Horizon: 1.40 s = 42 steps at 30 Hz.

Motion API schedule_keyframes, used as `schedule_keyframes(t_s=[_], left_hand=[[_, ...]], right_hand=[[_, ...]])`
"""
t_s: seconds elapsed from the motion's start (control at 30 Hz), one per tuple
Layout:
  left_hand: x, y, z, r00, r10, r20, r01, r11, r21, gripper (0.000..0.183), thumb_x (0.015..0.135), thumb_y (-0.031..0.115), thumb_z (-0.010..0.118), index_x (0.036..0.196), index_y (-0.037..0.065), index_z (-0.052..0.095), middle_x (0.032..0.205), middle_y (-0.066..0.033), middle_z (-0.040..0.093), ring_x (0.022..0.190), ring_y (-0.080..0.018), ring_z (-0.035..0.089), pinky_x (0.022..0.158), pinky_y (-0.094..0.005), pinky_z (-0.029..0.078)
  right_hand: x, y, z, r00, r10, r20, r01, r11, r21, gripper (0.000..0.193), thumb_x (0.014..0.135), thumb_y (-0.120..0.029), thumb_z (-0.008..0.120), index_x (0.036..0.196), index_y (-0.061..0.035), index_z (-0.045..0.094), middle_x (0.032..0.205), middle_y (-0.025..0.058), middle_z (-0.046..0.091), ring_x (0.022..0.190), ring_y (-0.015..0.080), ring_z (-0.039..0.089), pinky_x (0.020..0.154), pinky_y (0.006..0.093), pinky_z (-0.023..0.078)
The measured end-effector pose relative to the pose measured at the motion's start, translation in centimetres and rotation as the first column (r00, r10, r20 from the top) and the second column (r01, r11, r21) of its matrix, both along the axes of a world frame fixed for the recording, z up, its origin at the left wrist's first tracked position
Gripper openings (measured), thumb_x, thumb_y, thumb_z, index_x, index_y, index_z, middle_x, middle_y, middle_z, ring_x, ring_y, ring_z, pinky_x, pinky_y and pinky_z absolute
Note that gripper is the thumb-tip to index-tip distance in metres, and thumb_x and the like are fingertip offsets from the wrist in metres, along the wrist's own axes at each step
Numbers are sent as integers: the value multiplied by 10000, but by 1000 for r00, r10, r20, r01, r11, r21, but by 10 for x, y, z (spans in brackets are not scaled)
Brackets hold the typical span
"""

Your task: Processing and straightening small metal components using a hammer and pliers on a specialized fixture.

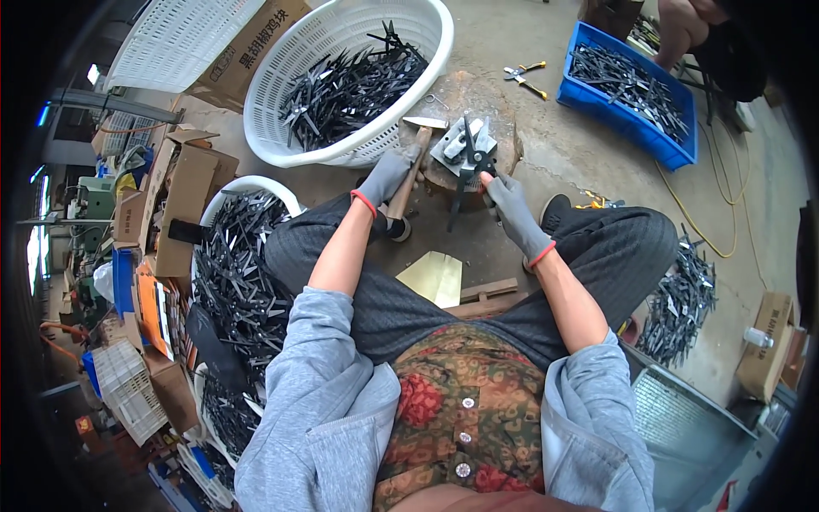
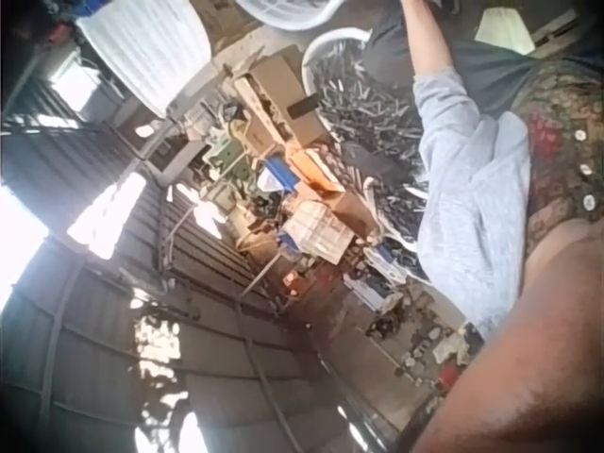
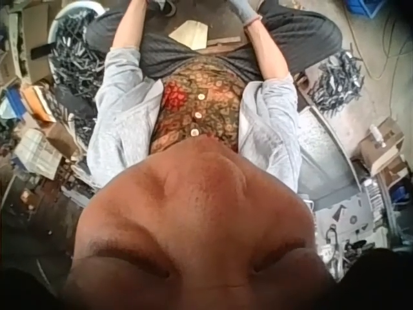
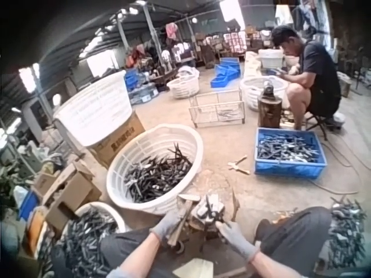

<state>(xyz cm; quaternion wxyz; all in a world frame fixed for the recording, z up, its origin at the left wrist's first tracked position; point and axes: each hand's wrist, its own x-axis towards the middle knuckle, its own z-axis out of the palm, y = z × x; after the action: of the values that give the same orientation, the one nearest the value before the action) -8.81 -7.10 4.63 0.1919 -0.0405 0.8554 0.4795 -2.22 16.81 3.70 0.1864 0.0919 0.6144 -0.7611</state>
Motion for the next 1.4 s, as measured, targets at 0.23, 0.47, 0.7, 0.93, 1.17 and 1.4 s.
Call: schedule_keyframes(t_s=[0.23, 0.47, 0.7, 0.93, 1.17, 1.4], left_hand=[[59, 40, 45, 950, 4, -312, 28, 995, 99, 395, 944, 383, 438, 980, 16, 579, 797, -109, 617, 671, -189, 611, 620, -315, 486], [97, 58, 53, 1000, -16, -23, 25, 910, 414, 375, 972, 359, 414, 835, 26, 521, 624, -29, 534, 528, -82, 513, 497, -209, 435], [98, 68, 17, 981, -170, -97, 194, 912, 362, 463, 966, 410, 419, 808, -11, 529, 655, -41, 568, 543, -151, 544, 518, -303, 444], [93, 79, -3, 915, -379, -140, 360, 922, -144, 486, 947, 454, 407, 844, 2, 552, 628, -90, 516, 573, -188, 496, 581, -333, 431], [98, 71, -2, 941, -332, -61, 324, 940, -104, 442, 935, 421, 456, 818, 4, 542, 600, -81, 492, 547, -160, 479, 546, -317, 400], [100, 76, 3, 927, -370, 59, 375, 911, -171, 416, 927, 416, 439, 852, 25, 563, 751, -203, 603, 757, -404, 579, 670, -461, 424]], right_hand=[[-6, 5, 33, 976, -191, -101, 172, 969, -175, 289, 936, -339, 524, 873, -58, 549, 632, -39, 456, 498, 38, 404, 466, 196, 347], [3, -16, 60, 938, -247, -245, 136, 909, -393, 381, 938, -335, 516, 1130, -10, 561, 922, 49, 630, 817, 98, 580, 740, 249, 461], [11, -23, 41, 983, -86, -164, 12, 914, -405, 290, 931, -340, 519, 1006, -61, 542, 830, 36, 594, 746, 107, 579, 673, 256, 461], [2, -33, 3, 834, -300, -463, 401, 906, 135, 250, 904, -261, 583, 802, -33, 565, 584, 20, 525, 510, 103, 447, 482, 295, 370], [-4, -20, 9, 727, -216, -652, 541, 764, 350, 237, 895, -275, 571, 872, -39, 567, 620, 157, 535, 520, 285, 512, 510, 367, 393], [-3, -16, 10, 728, -215, -651, 575, 709, 409, 234, 899, -282, 563, 924, -49, 583, 664, 145, 567, 565, 267, 562, 550, 356, 422]])
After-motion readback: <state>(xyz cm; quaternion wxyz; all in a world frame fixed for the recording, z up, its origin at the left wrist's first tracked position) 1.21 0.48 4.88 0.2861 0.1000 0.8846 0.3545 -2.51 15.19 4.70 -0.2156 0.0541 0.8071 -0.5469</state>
